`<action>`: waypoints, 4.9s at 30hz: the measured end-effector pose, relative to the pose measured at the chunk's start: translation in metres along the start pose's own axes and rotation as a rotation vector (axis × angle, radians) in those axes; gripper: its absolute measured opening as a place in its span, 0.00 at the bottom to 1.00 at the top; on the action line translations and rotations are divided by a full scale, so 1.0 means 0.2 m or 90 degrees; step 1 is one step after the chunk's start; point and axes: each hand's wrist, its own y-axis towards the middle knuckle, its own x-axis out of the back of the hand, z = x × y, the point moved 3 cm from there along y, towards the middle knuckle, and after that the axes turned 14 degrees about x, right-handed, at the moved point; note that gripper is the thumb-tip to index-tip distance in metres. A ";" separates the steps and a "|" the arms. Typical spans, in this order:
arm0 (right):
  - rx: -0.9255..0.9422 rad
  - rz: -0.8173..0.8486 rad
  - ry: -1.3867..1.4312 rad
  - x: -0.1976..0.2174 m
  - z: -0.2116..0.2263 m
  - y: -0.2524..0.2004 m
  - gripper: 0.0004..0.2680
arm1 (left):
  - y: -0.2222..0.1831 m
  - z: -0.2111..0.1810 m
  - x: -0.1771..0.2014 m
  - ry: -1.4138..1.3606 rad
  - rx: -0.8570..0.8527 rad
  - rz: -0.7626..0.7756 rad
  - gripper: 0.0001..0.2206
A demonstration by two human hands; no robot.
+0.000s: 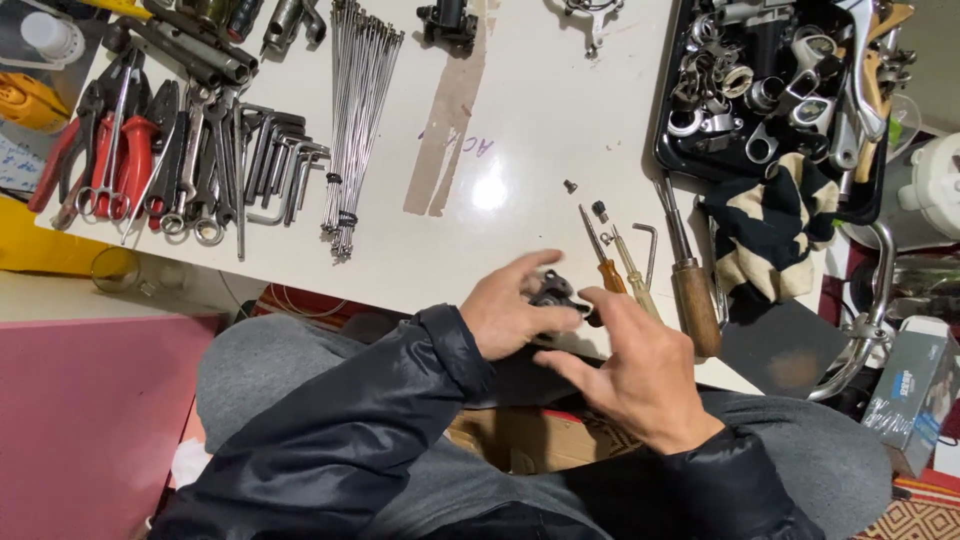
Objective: The person assembles a small black mechanical component using a screwdriver and an Allen key. They tighten screws, insert a small metal pin, and rotate the part to check alignment.
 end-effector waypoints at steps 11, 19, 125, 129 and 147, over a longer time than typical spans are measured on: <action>0.007 -0.102 -0.096 -0.29 -0.22 -0.06 0.04 | 0.08 0.02 0.01 -0.581 -0.014 0.183 0.23; 0.094 -0.103 -0.137 -0.33 -0.38 -0.09 0.04 | 0.09 0.01 0.03 -0.638 -0.055 0.209 0.22; 0.293 -0.063 0.264 0.11 -0.07 0.05 0.05 | 0.02 -0.03 -0.01 -0.031 0.178 0.339 0.24; -0.014 -0.121 0.236 0.08 -0.13 -0.03 0.01 | 0.04 -0.05 -0.02 -0.191 -0.049 0.324 0.26; -0.582 -0.178 1.005 -0.03 -0.14 0.01 0.07 | -0.03 -0.04 -0.10 0.068 -0.496 -0.192 0.23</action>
